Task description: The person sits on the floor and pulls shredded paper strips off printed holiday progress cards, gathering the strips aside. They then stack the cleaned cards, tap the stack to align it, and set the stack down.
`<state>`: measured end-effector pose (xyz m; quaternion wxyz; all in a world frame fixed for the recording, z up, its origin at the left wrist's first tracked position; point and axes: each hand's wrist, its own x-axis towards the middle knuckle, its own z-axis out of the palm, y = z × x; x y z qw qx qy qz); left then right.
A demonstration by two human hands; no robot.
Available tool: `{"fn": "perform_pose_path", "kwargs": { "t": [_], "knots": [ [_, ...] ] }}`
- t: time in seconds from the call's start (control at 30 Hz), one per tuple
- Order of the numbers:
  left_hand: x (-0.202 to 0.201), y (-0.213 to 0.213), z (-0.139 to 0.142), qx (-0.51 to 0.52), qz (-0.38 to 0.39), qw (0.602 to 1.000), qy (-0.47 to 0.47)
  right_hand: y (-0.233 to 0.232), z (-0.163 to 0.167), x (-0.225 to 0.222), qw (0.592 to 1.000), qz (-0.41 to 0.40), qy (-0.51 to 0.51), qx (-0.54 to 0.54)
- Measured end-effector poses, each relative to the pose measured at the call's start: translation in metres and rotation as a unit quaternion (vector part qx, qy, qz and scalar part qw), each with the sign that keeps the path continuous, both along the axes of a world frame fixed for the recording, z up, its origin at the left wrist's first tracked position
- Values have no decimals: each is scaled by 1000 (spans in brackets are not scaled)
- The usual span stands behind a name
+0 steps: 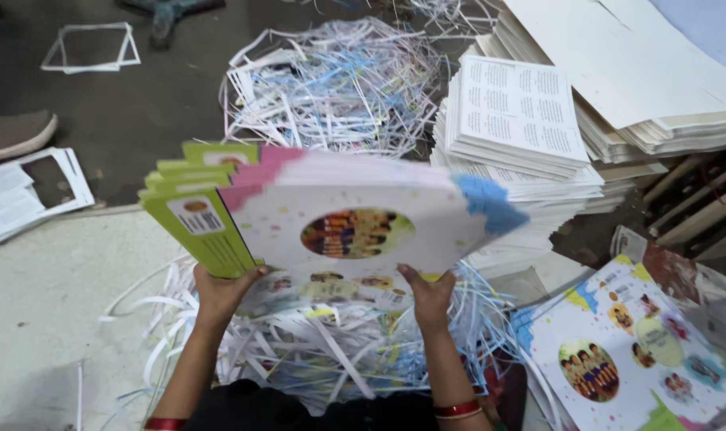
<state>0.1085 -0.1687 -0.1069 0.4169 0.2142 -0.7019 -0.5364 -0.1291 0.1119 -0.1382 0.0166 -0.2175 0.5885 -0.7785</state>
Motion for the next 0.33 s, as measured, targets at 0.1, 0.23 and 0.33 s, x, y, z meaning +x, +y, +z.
{"fn": "perform_pose_path", "kwargs": {
  "t": [0.1, 0.23, 0.33],
  "knots": [
    [-5, -25, 18, -12, 102, 994, -44, -20, 69, -1, 999, 11, 22, 44],
    [-13, -85, 23, 61, 70, 995, 33, -48, 199, 7, 937, -9, 292, 192],
    [36, -139, 18, -128, 314, 939, 61, -75, 307, 27, 870, 9, 429, 244]
  ]
}}
